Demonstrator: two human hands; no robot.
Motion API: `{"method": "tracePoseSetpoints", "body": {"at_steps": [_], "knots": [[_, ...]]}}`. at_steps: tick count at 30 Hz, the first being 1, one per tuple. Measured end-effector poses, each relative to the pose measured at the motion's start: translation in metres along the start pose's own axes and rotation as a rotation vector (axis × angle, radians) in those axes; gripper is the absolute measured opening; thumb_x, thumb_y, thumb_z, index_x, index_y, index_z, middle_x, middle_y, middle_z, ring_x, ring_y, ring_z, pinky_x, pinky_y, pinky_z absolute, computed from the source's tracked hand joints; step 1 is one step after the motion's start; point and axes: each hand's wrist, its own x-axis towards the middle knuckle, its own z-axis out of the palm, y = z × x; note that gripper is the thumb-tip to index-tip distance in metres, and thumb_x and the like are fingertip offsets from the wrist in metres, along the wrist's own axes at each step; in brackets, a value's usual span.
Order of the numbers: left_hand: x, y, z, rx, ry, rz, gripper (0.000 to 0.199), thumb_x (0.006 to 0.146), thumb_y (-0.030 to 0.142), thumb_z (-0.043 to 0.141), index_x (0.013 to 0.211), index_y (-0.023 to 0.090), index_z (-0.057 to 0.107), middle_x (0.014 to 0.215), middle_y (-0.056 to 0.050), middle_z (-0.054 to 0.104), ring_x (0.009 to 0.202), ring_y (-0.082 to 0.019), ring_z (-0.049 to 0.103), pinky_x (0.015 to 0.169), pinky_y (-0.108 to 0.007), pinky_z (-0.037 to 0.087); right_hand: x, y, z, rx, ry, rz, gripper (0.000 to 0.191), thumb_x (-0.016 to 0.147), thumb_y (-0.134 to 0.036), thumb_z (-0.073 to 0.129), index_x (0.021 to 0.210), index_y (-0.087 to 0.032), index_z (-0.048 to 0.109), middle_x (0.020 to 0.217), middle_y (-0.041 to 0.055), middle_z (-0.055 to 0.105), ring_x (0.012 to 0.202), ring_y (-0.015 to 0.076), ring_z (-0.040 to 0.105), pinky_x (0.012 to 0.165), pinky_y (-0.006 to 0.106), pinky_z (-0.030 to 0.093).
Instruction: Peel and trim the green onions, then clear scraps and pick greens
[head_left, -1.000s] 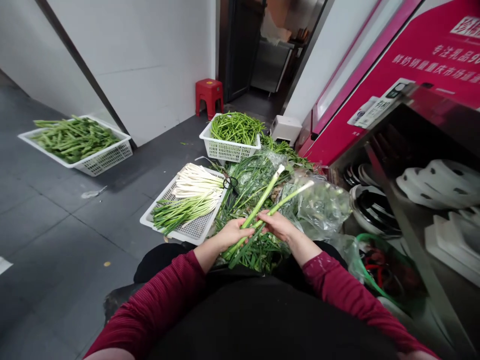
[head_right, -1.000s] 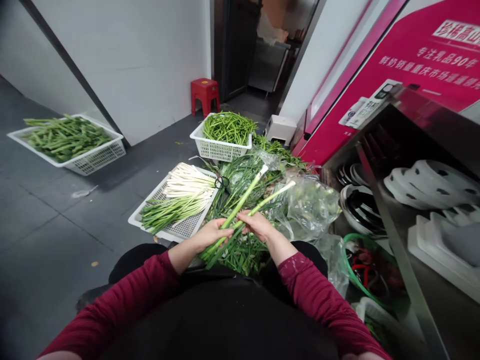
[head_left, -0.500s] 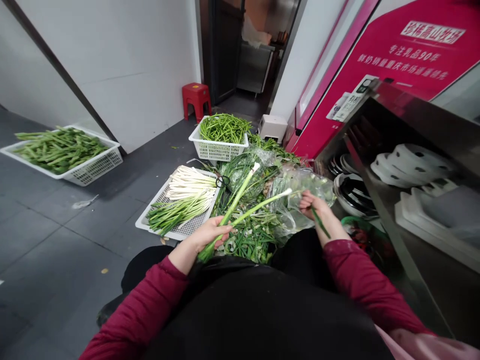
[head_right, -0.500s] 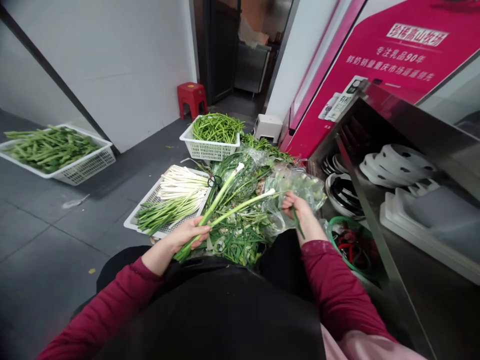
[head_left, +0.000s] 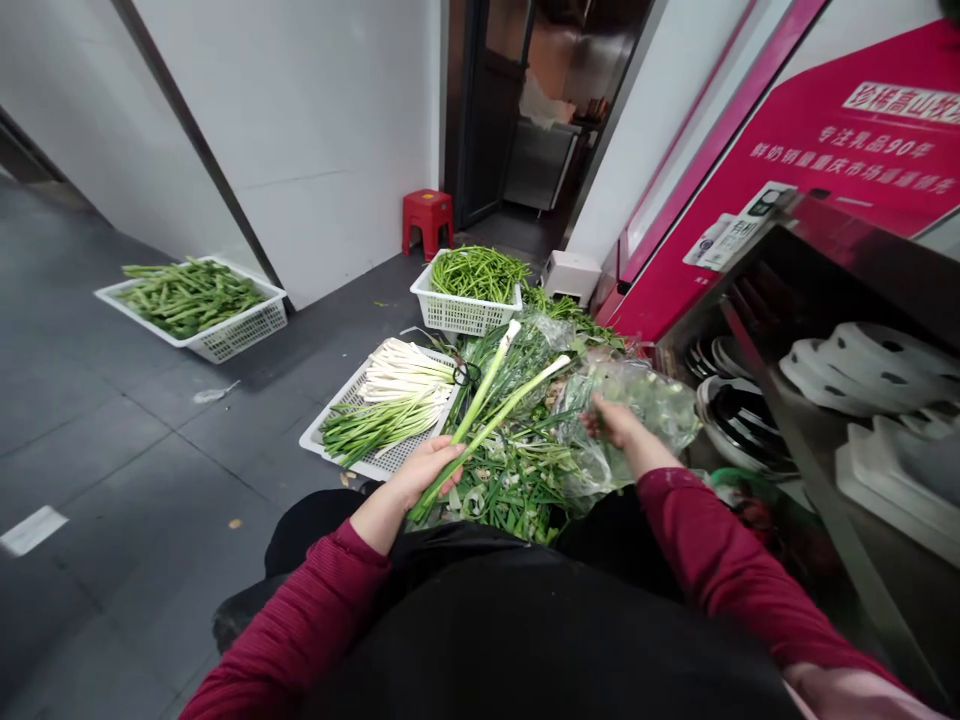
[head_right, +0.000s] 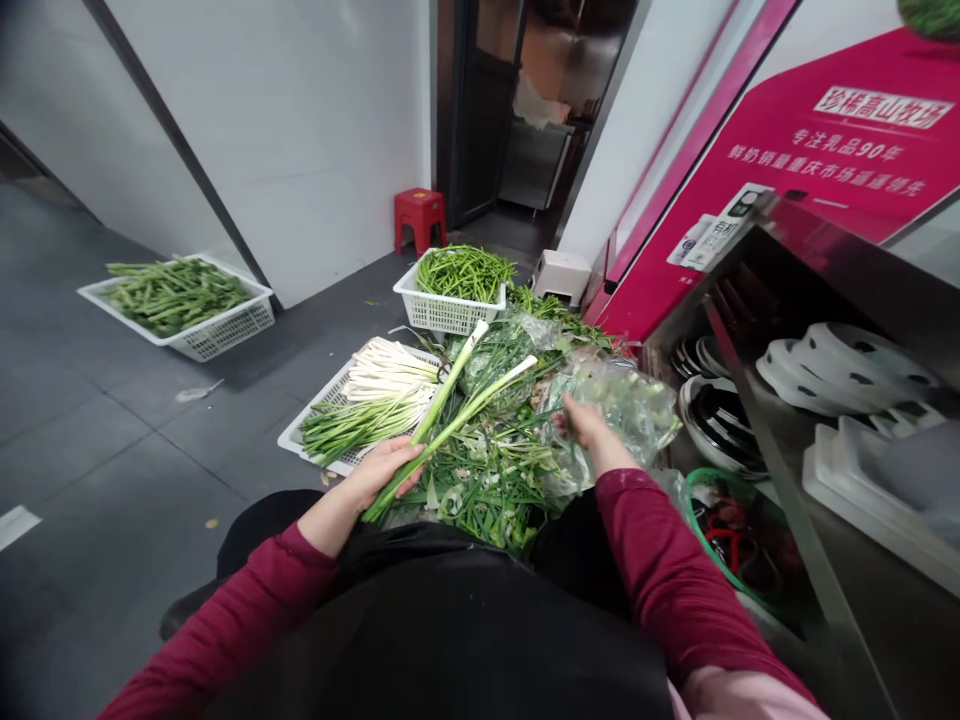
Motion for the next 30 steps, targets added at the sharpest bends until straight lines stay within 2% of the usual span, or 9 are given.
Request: {"method": "tracePoseSetpoints", "body": {"at_steps": [4,7,9,12,17,21,23,26,30], "knots": [[0.006,-0.004,0.004,0.090,0.090,0.027,0.029,0.067,0.041,0.065,0.075,0.015,0.056,0.052,0.004,0.055,0.033,-0.005,0.042,0.034,-0.017,0.030,-0.037,0.025,0.056,-0.200,-0.121,0.073,0.026,0.067,-0.031,0.070,0.086,-0.015,0.060,0.070,0.0059,0.064,0.053,0.0117,0.054,0.047,0.022,0.041],[0.010,-0.008,0.005,0.202,0.149,0.079,0.031,0.064,0.037,0.069,0.083,0.014,0.062,0.058,0.003,0.058,0.042,-0.007,0.047,0.043,-0.019,0.037,-0.072,0.020,0.085,0.009,-0.468,0.010,0.036,0.067,-0.037,0.070,0.097,-0.018,0.061,0.089,0.0054,0.066,0.067,0.0120,0.059,0.057,0.023,0.046],[0.015,-0.012,0.005,0.295,0.167,0.164,0.030,0.062,0.034,0.071,0.084,0.014,0.066,0.067,0.001,0.063,0.054,-0.009,0.053,0.053,-0.022,0.042,-0.092,0.012,0.097,0.153,-0.616,-0.058,0.036,0.066,-0.040,0.071,0.093,-0.017,0.063,0.078,0.0022,0.064,0.063,0.0100,0.057,0.057,0.022,0.046],[0.024,-0.019,0.003,0.343,0.202,0.273,0.031,0.060,0.030,0.072,0.085,0.013,0.067,0.076,-0.002,0.067,0.068,-0.014,0.058,0.066,-0.025,0.044,-0.110,0.001,0.105,0.192,-0.539,-0.136,0.031,0.061,-0.040,0.075,0.075,-0.015,0.062,0.056,-0.0034,0.053,0.050,0.0068,0.048,0.050,0.020,0.043],[0.032,-0.030,-0.001,0.359,0.366,0.281,0.034,0.055,0.029,0.072,0.085,0.014,0.067,0.076,-0.003,0.066,0.069,-0.016,0.058,0.068,-0.027,0.043,-0.121,0.000,0.102,0.109,-0.517,-0.127,0.033,0.056,-0.034,0.078,0.079,-0.015,0.063,0.059,-0.0026,0.055,0.054,0.0087,0.052,0.055,0.024,0.046],[0.031,-0.024,-0.005,0.394,0.399,0.257,0.028,0.055,0.030,0.071,0.076,0.014,0.066,0.073,-0.002,0.065,0.068,-0.017,0.056,0.066,-0.027,0.041,-0.126,0.005,0.100,-0.017,-0.459,-0.132,0.025,0.055,-0.028,0.078,0.068,-0.014,0.062,0.052,-0.0028,0.054,0.045,0.0083,0.047,0.047,0.024,0.043],[0.030,-0.019,-0.008,0.433,0.406,0.269,0.026,0.054,0.032,0.071,0.073,0.015,0.065,0.069,0.000,0.063,0.065,-0.016,0.055,0.064,-0.026,0.040,-0.125,0.003,0.094,0.010,-0.426,-0.137,0.022,0.055,-0.025,0.077,0.065,-0.013,0.061,0.055,-0.0019,0.055,0.042,0.0068,0.045,0.043,0.023,0.041],[0.031,-0.014,-0.016,0.477,0.401,0.296,0.023,0.054,0.033,0.071,0.067,0.015,0.063,0.061,0.003,0.058,0.061,-0.014,0.051,0.062,-0.025,0.038,-0.115,-0.008,0.071,0.233,-0.453,-0.108,0.019,0.059,-0.020,0.075,0.072,-0.013,0.062,0.059,-0.0028,0.055,0.044,0.0038,0.043,0.042,0.018,0.040],[0.030,-0.012,-0.025,0.524,0.448,0.286,0.021,0.054,0.032,0.070,0.064,0.016,0.061,0.058,0.005,0.054,0.058,-0.013,0.048,0.060,-0.024,0.036,-0.083,-0.034,0.016,0.536,-0.375,-0.166,0.018,0.063,-0.010,0.068,0.076,-0.017,0.058,0.055,-0.0068,0.045,0.043,0.0012,0.037,0.040,0.012,0.036]]}}
